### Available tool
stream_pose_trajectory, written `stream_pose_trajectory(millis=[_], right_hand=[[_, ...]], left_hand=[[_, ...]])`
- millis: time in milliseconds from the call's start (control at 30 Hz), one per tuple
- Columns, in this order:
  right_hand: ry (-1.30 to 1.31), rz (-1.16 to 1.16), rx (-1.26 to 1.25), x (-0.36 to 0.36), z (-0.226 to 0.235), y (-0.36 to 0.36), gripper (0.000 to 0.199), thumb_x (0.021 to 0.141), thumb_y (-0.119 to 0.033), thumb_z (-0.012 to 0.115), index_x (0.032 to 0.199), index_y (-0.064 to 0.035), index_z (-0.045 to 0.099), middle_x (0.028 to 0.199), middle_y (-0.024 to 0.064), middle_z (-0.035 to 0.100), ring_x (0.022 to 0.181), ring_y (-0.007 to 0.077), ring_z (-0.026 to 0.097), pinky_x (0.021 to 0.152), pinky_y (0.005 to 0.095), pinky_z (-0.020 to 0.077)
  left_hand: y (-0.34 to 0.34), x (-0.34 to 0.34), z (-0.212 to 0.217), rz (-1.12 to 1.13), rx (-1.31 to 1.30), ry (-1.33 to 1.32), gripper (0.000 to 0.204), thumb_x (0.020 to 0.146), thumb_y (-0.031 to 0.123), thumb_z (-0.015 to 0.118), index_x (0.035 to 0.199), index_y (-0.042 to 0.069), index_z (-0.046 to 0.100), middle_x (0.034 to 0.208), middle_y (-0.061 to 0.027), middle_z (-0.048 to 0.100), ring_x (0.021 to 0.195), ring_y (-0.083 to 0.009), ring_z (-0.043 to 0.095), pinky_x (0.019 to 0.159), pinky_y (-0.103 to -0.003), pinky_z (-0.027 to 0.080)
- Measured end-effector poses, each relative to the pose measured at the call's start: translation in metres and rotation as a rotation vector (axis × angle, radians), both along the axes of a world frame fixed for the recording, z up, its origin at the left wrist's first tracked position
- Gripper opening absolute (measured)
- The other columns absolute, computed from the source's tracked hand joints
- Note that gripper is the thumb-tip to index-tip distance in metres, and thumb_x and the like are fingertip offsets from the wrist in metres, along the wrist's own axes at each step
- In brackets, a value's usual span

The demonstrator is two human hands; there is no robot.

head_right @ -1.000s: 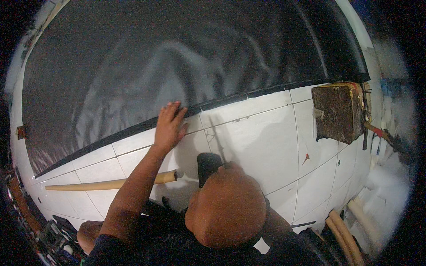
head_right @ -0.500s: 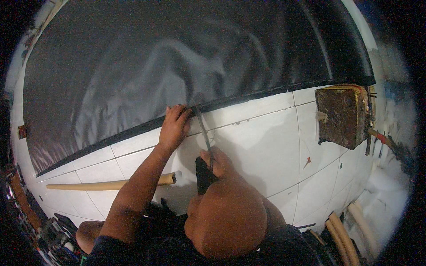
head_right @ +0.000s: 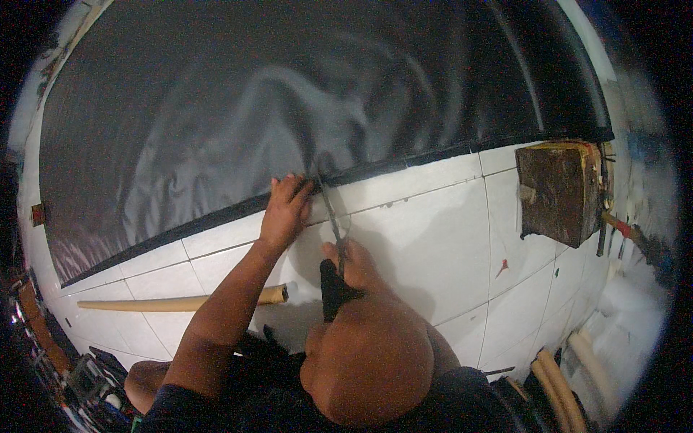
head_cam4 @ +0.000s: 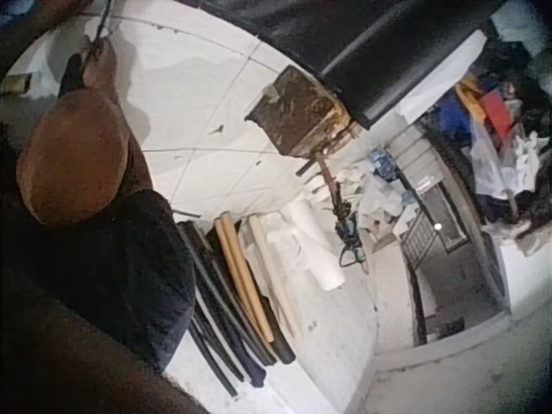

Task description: The person unrolls and spreads a black sheet on the floor, measures and aligns it using a wooden stick, cuts the sheet with scissors, and folds the cut material.

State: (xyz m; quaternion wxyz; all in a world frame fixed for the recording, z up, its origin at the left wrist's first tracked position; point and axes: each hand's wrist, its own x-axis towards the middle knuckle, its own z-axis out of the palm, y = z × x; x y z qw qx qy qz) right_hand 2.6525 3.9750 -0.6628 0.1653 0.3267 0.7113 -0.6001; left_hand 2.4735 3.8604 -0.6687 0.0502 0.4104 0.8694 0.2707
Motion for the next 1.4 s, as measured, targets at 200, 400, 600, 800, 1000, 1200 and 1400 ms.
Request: stream_pose_trajectory(millis=[200,400,600,800,1000,1200,1400], right_hand=[[-0.002,-0.060,-0.031,-0.008,0.013,-0.006,0.043,0.093,-0.043,0.059,0.075,-0.0057,0.051,0.056,-0.0010,0.048,0.050,0.0090,0.048,0.048,0.0257,0.0383],[0.144,-0.086,-0.020,-0.031,-0.014,0.007,0.042,0.093,-0.044,0.058,0.079,-0.0054,0.051,0.057,-0.0016,0.047,0.048,0.0096,0.046,0.046,0.0270,0.0382],[0.199,-0.075,0.049,-0.045,-0.026,0.000,0.042,0.093,-0.043,0.060,0.077,-0.0047,0.053,0.056,-0.0012,0.047,0.047,0.0102,0.046,0.045,0.0276,0.0382],[0.178,-0.096,0.053,-0.059,-0.011,0.009,0.042,0.093,-0.042,0.060,0.073,-0.0056,0.054,0.054,-0.0011,0.047,0.045,0.0094,0.045,0.043,0.0260,0.0372],[0.216,-0.157,-0.088,-0.104,-0.016,0.024,0.044,0.091,-0.045,0.062,0.072,-0.0056,0.053,0.053,-0.0017,0.046,0.044,0.0089,0.045,0.042,0.0249,0.0373],[0.258,-0.079,0.040,-0.115,-0.004,0.025,0.046,0.090,-0.045,0.062,0.069,-0.0051,0.054,0.054,-0.0018,0.047,0.046,0.0084,0.048,0.042,0.0246,0.0373],[0.210,-0.033,-0.018,-0.153,-0.014,0.045,0.049,0.091,-0.049,0.057,0.075,-0.0030,0.059,0.060,0.0053,0.053,0.052,0.0157,0.053,0.050,0.0313,0.0414]], left_hand=[[-0.007,0.002,-0.001,-0.060,-0.104,0.003,0.040,0.081,0.010,0.063,0.120,0.004,0.059,0.128,-0.0150,0.052,0.124,-0.0342,0.046,0.107,-0.057,0.032],[-0.001,0.000,0.006,-0.118,-0.148,0.008,0.045,0.083,0.013,0.061,0.127,0.004,0.054,0.135,-0.0161,0.048,0.128,-0.0347,0.043,0.108,-0.057,0.029],[-0.011,-0.002,0.005,-0.138,-0.241,-0.033,0.052,0.082,0.015,0.061,0.132,0.004,0.049,0.139,-0.0167,0.044,0.132,-0.0345,0.038,0.110,-0.057,0.025],[-0.008,-0.003,0.012,-0.170,-0.240,-0.070,0.057,0.080,0.015,0.063,0.133,0.004,0.048,0.140,-0.0170,0.044,0.134,-0.0349,0.037,0.111,-0.057,0.025],[-0.007,-0.002,0.010,-0.184,-0.254,-0.021,0.058,0.079,0.014,0.063,0.133,0.001,0.046,0.139,-0.0186,0.044,0.133,-0.0362,0.038,0.111,-0.057,0.025],[-0.012,-0.004,0.012,-0.178,-0.239,-0.043,0.057,0.079,0.014,0.061,0.132,0.001,0.046,0.139,-0.0188,0.044,0.133,-0.0364,0.037,0.111,-0.057,0.025],[-0.009,-0.004,0.016,-0.224,-0.269,-0.073,0.057,0.080,0.014,0.062,0.133,0.001,0.045,0.139,-0.0211,0.042,0.131,-0.0399,0.037,0.109,-0.059,0.025]])
